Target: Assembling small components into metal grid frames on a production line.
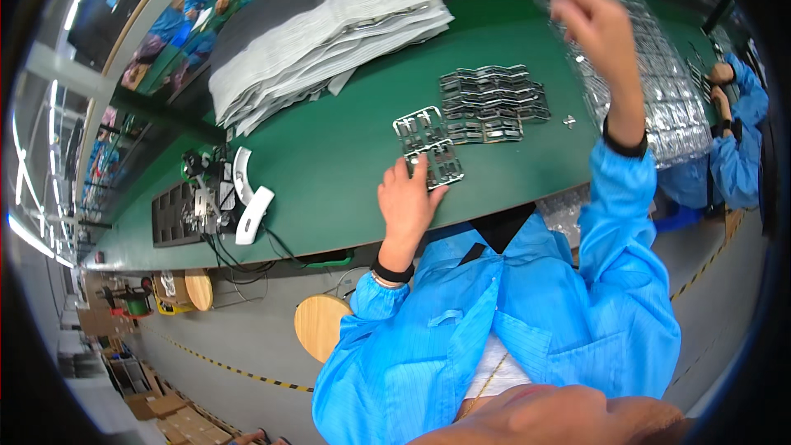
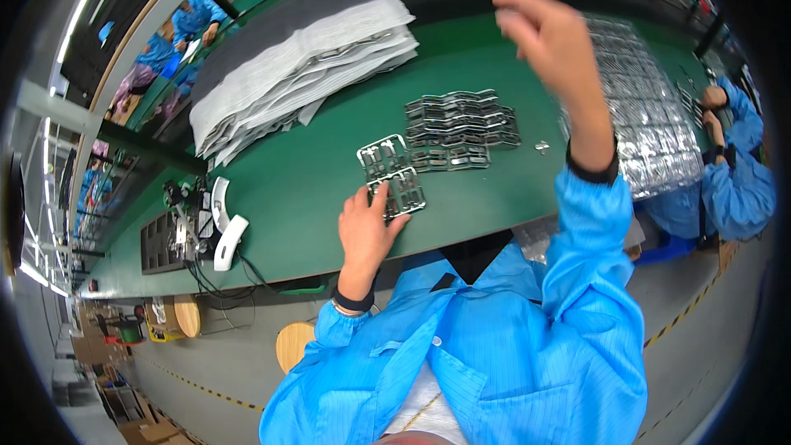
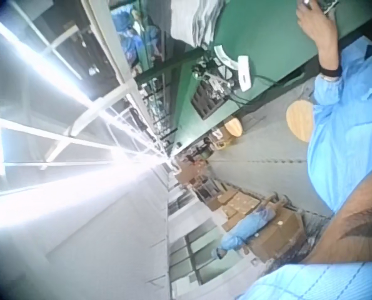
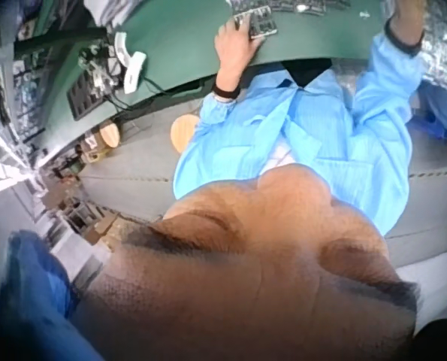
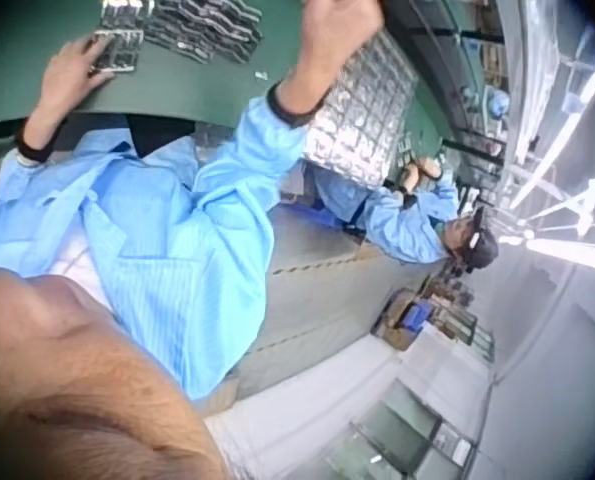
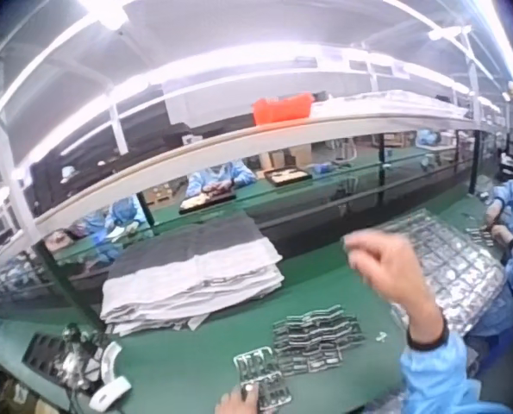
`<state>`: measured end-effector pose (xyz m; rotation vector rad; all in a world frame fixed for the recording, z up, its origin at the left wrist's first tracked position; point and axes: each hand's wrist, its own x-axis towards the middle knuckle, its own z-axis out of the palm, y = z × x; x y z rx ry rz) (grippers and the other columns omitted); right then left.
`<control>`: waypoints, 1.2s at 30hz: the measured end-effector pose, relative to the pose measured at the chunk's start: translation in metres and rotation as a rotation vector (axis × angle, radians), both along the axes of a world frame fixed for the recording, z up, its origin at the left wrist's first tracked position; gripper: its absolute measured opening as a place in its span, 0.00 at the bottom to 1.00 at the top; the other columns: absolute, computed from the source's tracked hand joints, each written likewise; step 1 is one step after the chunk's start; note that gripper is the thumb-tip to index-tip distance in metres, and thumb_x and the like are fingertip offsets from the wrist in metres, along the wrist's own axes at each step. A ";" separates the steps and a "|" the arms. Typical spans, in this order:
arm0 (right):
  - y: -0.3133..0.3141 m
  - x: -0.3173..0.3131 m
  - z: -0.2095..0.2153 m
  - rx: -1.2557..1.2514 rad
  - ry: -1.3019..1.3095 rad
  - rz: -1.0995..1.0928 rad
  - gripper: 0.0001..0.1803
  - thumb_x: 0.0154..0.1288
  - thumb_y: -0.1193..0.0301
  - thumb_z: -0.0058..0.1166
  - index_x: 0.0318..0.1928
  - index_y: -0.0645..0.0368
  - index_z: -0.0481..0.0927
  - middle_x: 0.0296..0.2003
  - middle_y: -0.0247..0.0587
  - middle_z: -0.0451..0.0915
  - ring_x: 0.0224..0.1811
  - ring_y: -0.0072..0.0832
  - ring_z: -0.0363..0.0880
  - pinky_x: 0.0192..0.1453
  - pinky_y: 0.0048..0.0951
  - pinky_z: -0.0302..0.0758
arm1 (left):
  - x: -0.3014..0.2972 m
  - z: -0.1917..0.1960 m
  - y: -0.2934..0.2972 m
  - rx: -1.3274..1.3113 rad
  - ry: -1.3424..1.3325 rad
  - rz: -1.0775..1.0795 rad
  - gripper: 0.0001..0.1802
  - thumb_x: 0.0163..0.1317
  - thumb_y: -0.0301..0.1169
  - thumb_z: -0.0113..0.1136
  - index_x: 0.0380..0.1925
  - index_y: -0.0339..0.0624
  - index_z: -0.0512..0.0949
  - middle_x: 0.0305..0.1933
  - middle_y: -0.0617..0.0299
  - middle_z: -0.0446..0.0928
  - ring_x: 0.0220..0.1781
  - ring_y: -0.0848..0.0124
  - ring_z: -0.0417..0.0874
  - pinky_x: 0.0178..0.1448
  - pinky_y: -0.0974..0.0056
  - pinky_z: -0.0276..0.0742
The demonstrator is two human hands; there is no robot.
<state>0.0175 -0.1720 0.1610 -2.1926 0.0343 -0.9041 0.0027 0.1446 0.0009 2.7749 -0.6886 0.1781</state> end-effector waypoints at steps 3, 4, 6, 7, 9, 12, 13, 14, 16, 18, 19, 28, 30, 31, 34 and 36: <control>-0.024 -0.050 -0.081 0.057 0.228 -0.095 0.16 0.57 0.77 0.56 0.48 0.60 0.80 0.29 0.42 0.82 0.25 0.25 0.79 0.31 0.25 0.74 | 0.000 -0.005 0.002 -0.025 -0.052 -0.017 0.34 0.43 0.43 0.72 0.53 0.48 0.76 0.54 0.49 0.73 0.51 0.53 0.74 0.49 0.53 0.72; -0.034 -0.065 -0.108 -0.009 0.252 -0.128 0.16 0.56 0.77 0.56 0.47 0.61 0.79 0.31 0.45 0.82 0.29 0.31 0.80 0.35 0.29 0.75 | 0.001 -0.004 0.002 -0.027 -0.045 -0.018 0.32 0.44 0.43 0.72 0.52 0.47 0.77 0.53 0.50 0.74 0.51 0.53 0.74 0.50 0.54 0.73; -0.038 -0.084 -0.147 -0.068 0.282 -0.167 0.16 0.56 0.78 0.56 0.47 0.62 0.79 0.34 0.48 0.82 0.33 0.37 0.82 0.39 0.32 0.76 | 0.002 -0.007 0.002 -0.027 -0.051 -0.024 0.31 0.44 0.42 0.72 0.51 0.47 0.77 0.53 0.50 0.74 0.51 0.53 0.74 0.51 0.54 0.73; -0.036 -0.091 -0.159 -0.138 0.294 -0.179 0.16 0.55 0.79 0.55 0.46 0.64 0.79 0.38 0.50 0.81 0.38 0.42 0.80 0.44 0.35 0.76 | 0.003 -0.008 0.002 -0.032 -0.065 -0.017 0.30 0.44 0.41 0.72 0.50 0.47 0.78 0.53 0.50 0.74 0.51 0.53 0.74 0.51 0.54 0.73; -0.031 -0.096 -0.177 -0.203 0.308 -0.196 0.15 0.54 0.80 0.55 0.45 0.65 0.79 0.41 0.52 0.81 0.44 0.47 0.79 0.49 0.39 0.75 | 0.003 -0.009 0.001 -0.060 -0.070 -0.018 0.28 0.43 0.40 0.72 0.47 0.44 0.79 0.52 0.51 0.74 0.50 0.54 0.75 0.51 0.56 0.73; -0.024 -0.092 -0.193 -0.428 0.247 -0.181 0.15 0.52 0.82 0.51 0.43 0.66 0.80 0.45 0.51 0.79 0.52 0.47 0.75 0.56 0.40 0.73 | 0.006 -0.006 0.001 -0.131 0.005 0.028 0.24 0.43 0.37 0.73 0.40 0.39 0.79 0.47 0.53 0.76 0.47 0.56 0.76 0.49 0.58 0.75; -0.026 -0.092 -0.198 -0.426 0.245 -0.179 0.15 0.52 0.82 0.51 0.43 0.66 0.80 0.45 0.51 0.79 0.52 0.47 0.75 0.56 0.40 0.73 | 0.007 -0.006 0.001 -0.128 0.003 0.030 0.24 0.43 0.37 0.73 0.40 0.39 0.79 0.47 0.53 0.76 0.47 0.56 0.76 0.49 0.58 0.75; -0.028 -0.094 -0.203 -0.407 0.255 -0.204 0.15 0.52 0.82 0.51 0.43 0.66 0.79 0.46 0.51 0.79 0.52 0.47 0.75 0.56 0.39 0.73 | 0.008 -0.006 0.001 -0.152 -0.001 0.021 0.22 0.43 0.37 0.73 0.38 0.39 0.79 0.45 0.53 0.76 0.44 0.56 0.77 0.46 0.58 0.75; -0.027 -0.092 -0.204 -0.387 0.259 -0.220 0.14 0.52 0.82 0.50 0.42 0.67 0.79 0.46 0.52 0.78 0.52 0.46 0.75 0.57 0.39 0.72 | 0.012 -0.008 0.003 -0.173 -0.011 0.020 0.21 0.44 0.36 0.73 0.37 0.38 0.79 0.44 0.54 0.77 0.41 0.57 0.78 0.44 0.58 0.75; -0.022 -0.086 -0.200 -0.441 0.182 -0.316 0.14 0.53 0.81 0.52 0.42 0.66 0.79 0.46 0.50 0.78 0.52 0.46 0.75 0.55 0.39 0.73 | 0.017 -0.011 0.005 -0.193 0.109 0.085 0.20 0.46 0.35 0.72 0.38 0.40 0.78 0.40 0.54 0.77 0.37 0.59 0.79 0.39 0.58 0.75; -0.014 -0.082 -0.192 -0.437 0.177 -0.302 0.14 0.53 0.81 0.52 0.42 0.66 0.79 0.46 0.50 0.78 0.52 0.46 0.75 0.55 0.39 0.73 | 0.019 -0.014 0.005 -0.189 0.105 0.100 0.20 0.46 0.35 0.72 0.38 0.40 0.78 0.40 0.54 0.77 0.37 0.59 0.79 0.39 0.58 0.75; 0.058 -0.059 -0.169 -0.114 0.064 -0.070 0.14 0.54 0.78 0.58 0.43 0.62 0.79 0.42 0.46 0.80 0.44 0.44 0.78 0.46 0.38 0.75 | 0.030 -0.025 -0.004 -0.401 0.292 0.246 0.25 0.50 0.34 0.67 0.47 0.33 0.74 0.23 0.60 0.78 0.26 0.66 0.80 0.31 0.62 0.74; 0.074 -0.059 -0.171 0.125 0.215 0.134 0.14 0.54 0.76 0.58 0.43 0.62 0.79 0.38 0.47 0.81 0.38 0.44 0.80 0.43 0.38 0.76 | 0.029 -0.024 -0.009 -0.307 0.219 0.265 0.26 0.50 0.36 0.68 0.46 0.33 0.75 0.23 0.61 0.77 0.25 0.66 0.80 0.31 0.62 0.74; 0.082 -0.058 -0.172 0.127 0.215 0.138 0.14 0.54 0.76 0.58 0.43 0.62 0.79 0.38 0.47 0.81 0.38 0.44 0.80 0.43 0.38 0.76 | 0.028 -0.024 -0.011 -0.214 0.150 0.272 0.26 0.50 0.38 0.68 0.45 0.33 0.75 0.22 0.61 0.77 0.25 0.66 0.80 0.31 0.62 0.74; 0.103 -0.053 -0.184 0.005 0.310 0.342 0.19 0.53 0.73 0.61 0.46 0.62 0.77 0.37 0.50 0.81 0.33 0.46 0.80 0.39 0.39 0.76 | 0.029 -0.024 -0.011 -0.258 0.184 0.298 0.22 0.50 0.38 0.69 0.39 0.33 0.75 0.23 0.61 0.77 0.23 0.68 0.79 0.30 0.62 0.74; 0.114 -0.051 -0.189 0.023 0.282 0.323 0.20 0.53 0.73 0.61 0.48 0.62 0.76 0.37 0.50 0.81 0.32 0.44 0.80 0.38 0.38 0.76 | 0.031 -0.030 -0.008 -0.314 0.256 0.306 0.19 0.51 0.36 0.68 0.35 0.34 0.74 0.23 0.62 0.77 0.23 0.69 0.79 0.29 0.63 0.73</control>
